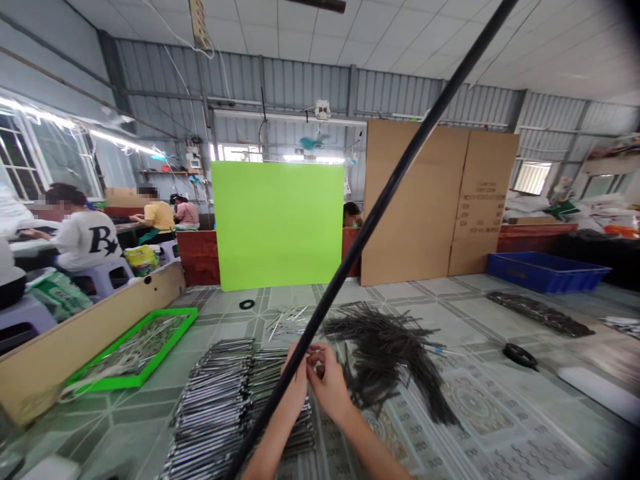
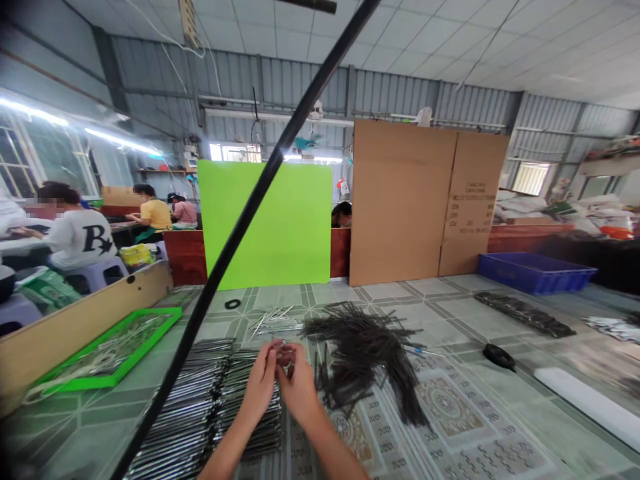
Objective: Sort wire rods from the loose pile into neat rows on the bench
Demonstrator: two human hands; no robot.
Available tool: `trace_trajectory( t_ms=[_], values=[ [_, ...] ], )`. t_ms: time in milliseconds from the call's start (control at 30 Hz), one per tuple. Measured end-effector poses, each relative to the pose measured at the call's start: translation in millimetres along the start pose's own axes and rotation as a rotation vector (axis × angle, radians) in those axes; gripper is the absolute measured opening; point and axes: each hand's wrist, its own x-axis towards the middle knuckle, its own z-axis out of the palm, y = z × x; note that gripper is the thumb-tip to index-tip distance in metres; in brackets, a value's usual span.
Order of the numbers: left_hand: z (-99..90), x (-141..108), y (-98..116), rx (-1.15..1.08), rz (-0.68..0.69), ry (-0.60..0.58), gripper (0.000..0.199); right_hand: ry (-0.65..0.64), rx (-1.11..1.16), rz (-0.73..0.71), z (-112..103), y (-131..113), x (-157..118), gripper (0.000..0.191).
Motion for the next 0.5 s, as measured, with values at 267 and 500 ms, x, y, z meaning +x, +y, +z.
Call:
trace_trajectory(
  t_ms=[267,500],
  values=[
    [4.0,-4.6,-7.6,0.13,0.098,0.091,0.033,-0.028,-0.053,0.007,1.7,-3.7,-0.3,0.007],
    [-15.2,1.0,18.6,0.293,0.25,0.134,0.027,-0.047,0.074,-0.015,-12.0,-12.5,0.1,0.005]
  ],
)
